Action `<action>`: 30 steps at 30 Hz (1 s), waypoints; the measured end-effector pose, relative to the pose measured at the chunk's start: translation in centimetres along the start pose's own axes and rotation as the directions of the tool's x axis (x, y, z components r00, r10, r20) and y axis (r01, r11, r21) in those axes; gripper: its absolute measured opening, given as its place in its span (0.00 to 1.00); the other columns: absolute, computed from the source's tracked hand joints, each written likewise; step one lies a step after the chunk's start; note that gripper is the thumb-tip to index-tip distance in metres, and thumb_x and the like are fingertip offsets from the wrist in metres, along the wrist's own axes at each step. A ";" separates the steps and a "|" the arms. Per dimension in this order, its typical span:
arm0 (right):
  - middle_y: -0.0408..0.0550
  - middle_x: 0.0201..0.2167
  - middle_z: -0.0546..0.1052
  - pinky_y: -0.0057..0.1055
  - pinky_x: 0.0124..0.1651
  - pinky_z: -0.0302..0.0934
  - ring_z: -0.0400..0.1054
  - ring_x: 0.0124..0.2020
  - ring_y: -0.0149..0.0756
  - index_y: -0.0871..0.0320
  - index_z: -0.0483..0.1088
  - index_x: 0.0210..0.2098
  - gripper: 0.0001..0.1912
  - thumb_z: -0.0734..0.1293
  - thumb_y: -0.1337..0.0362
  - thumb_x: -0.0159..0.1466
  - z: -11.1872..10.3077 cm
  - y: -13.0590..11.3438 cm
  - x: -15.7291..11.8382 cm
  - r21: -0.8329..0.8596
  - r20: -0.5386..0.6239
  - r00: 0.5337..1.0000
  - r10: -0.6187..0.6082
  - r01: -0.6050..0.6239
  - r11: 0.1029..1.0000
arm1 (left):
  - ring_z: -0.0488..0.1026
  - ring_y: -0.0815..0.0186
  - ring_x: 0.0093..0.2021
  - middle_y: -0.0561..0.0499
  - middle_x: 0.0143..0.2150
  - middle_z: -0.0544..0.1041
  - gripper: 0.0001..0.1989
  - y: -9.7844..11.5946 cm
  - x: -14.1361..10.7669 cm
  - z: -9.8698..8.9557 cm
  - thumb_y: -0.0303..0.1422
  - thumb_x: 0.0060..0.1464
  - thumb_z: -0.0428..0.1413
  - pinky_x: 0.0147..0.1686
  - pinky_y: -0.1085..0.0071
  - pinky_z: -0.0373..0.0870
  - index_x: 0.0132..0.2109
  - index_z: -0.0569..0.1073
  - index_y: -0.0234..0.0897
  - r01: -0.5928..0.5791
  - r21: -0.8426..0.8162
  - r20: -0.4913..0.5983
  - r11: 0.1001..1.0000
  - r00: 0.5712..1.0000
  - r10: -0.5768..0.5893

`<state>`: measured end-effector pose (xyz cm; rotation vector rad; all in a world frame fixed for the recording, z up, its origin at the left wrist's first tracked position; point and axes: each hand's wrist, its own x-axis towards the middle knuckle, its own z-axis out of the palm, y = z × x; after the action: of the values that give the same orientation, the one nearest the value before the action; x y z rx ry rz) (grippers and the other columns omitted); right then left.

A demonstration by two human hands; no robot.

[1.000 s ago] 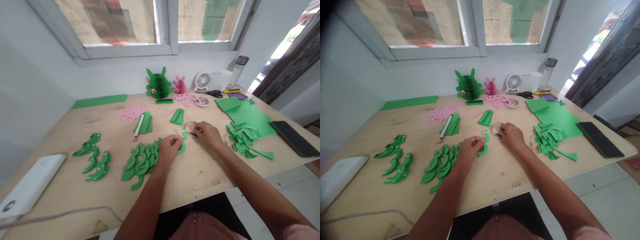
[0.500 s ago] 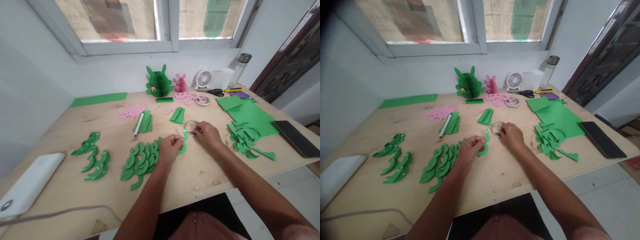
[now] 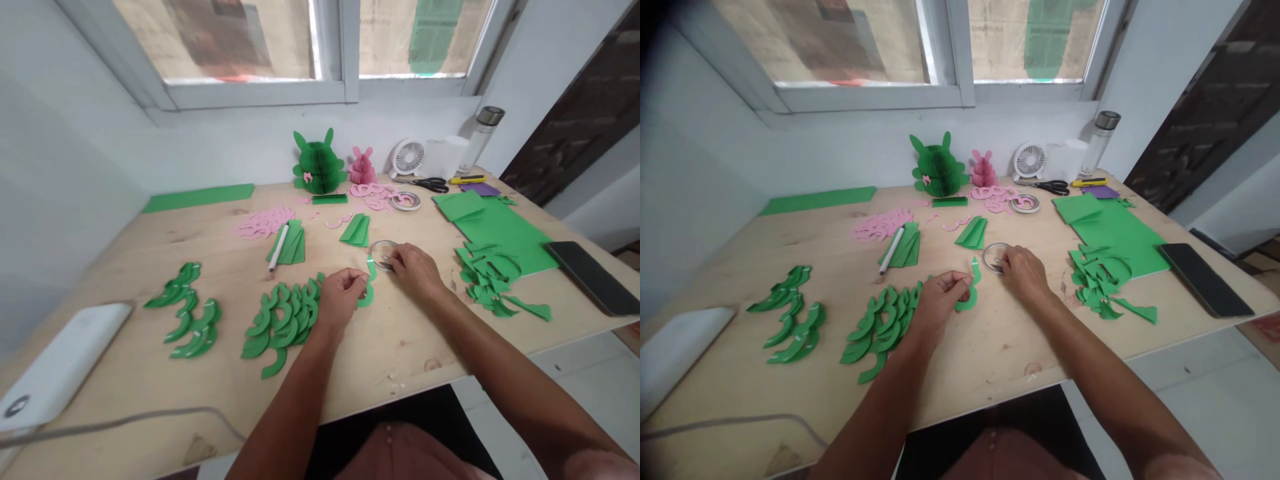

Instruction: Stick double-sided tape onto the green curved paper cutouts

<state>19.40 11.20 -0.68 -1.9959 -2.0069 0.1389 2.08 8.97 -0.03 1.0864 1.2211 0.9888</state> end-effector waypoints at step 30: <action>0.44 0.27 0.67 0.27 0.29 0.55 0.60 0.28 0.30 0.58 0.68 0.28 0.08 0.66 0.59 0.57 -0.3 -1.4 -1.7 0.805 0.042 0.980 -0.192 0.080 0.587 | 0.59 0.75 0.18 0.57 0.18 0.65 0.10 -0.7 0.5 0.1 0.38 0.44 0.56 0.15 0.79 0.55 0.27 0.73 0.33 -0.027 -0.028 0.013 0.999 1.000 0.027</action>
<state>18.14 9.42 -0.26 -1.2432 -1.6714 0.9783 2.24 9.29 -0.80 1.0887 1.1815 1.0146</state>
